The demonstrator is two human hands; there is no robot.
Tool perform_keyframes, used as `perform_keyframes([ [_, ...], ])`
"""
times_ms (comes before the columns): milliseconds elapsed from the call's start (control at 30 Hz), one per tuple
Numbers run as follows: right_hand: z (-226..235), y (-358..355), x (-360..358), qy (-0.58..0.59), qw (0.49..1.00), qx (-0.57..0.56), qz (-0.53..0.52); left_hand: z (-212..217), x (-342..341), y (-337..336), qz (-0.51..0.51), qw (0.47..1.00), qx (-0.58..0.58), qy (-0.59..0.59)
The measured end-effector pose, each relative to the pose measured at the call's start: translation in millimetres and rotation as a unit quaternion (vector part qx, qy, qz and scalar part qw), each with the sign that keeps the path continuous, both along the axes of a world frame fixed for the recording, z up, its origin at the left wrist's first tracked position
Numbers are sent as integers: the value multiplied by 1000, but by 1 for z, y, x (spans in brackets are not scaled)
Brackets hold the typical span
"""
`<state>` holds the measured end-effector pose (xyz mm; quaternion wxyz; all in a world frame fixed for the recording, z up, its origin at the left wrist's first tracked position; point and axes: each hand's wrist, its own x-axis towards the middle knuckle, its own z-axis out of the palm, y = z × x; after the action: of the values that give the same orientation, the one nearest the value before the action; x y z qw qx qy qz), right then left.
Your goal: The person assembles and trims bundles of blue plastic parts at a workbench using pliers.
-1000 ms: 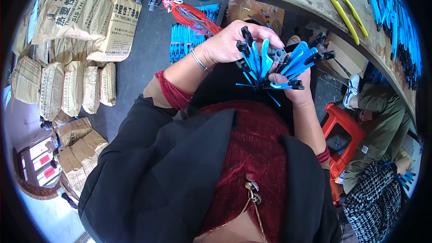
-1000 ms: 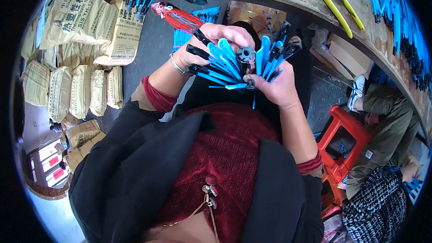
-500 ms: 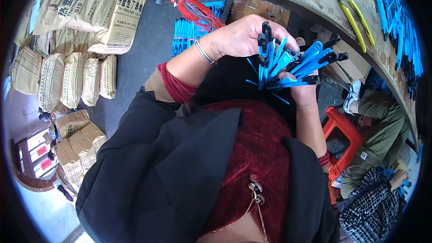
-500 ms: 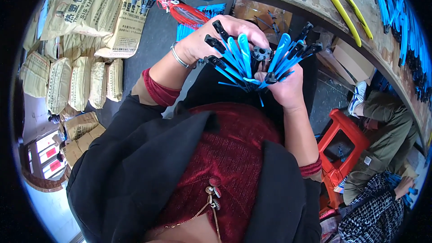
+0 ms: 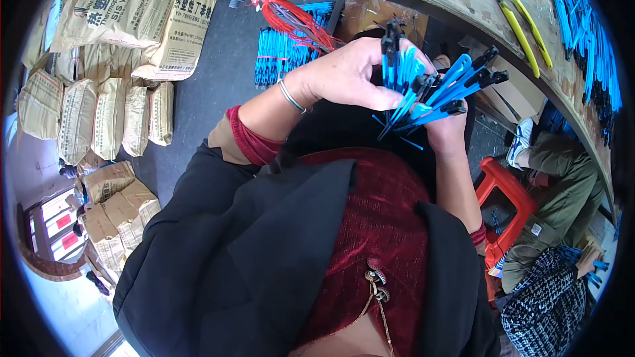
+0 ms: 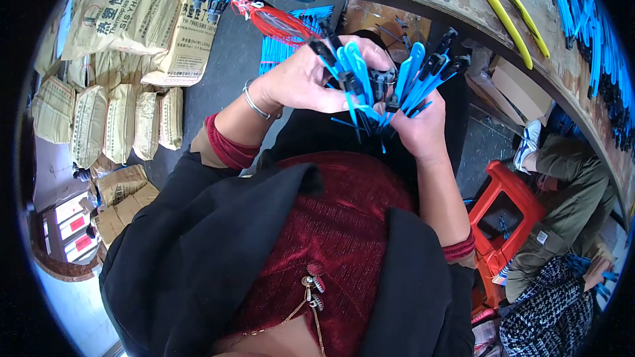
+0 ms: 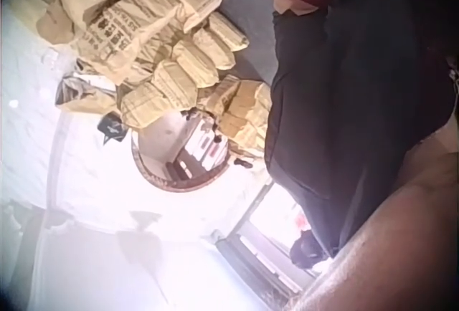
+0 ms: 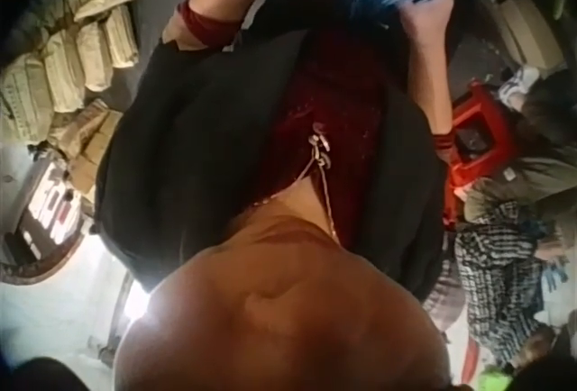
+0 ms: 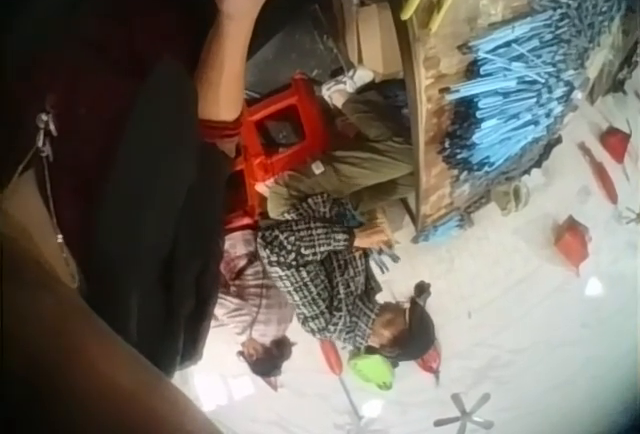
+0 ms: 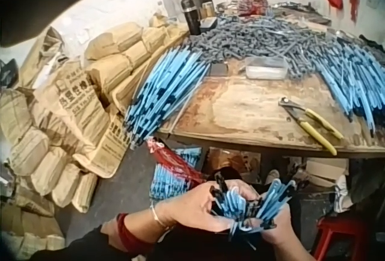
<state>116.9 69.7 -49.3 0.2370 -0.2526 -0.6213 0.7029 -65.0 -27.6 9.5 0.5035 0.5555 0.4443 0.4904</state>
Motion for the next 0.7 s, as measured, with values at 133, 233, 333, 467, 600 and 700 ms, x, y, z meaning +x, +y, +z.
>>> perform_keyframes([
  [133, 0, -2, 3, 8, 998, -49, 31, 1, -2, -2, -7, 999, 50, -1],
  [233, 4, -5, 1, -3, 999, -37, 28, 6, 2, -6, -15, 995, 77, -57],
  [333, 3, -9, 1, -16, 999, -7, 30, -3, 10, -10, 66, 992, 69, -79],
  [467, -2, -11, 1, -36, 998, 34, 43, -14, 13, -12, 117, 988, 88, -46],
  [600, -5, -12, 2, -50, 997, 22, 47, -13, 20, -14, 144, 984, 107, 6],
  [700, -5, -13, 4, -62, 997, 36, 37, -7, 25, -14, 159, 983, 86, 12],
])
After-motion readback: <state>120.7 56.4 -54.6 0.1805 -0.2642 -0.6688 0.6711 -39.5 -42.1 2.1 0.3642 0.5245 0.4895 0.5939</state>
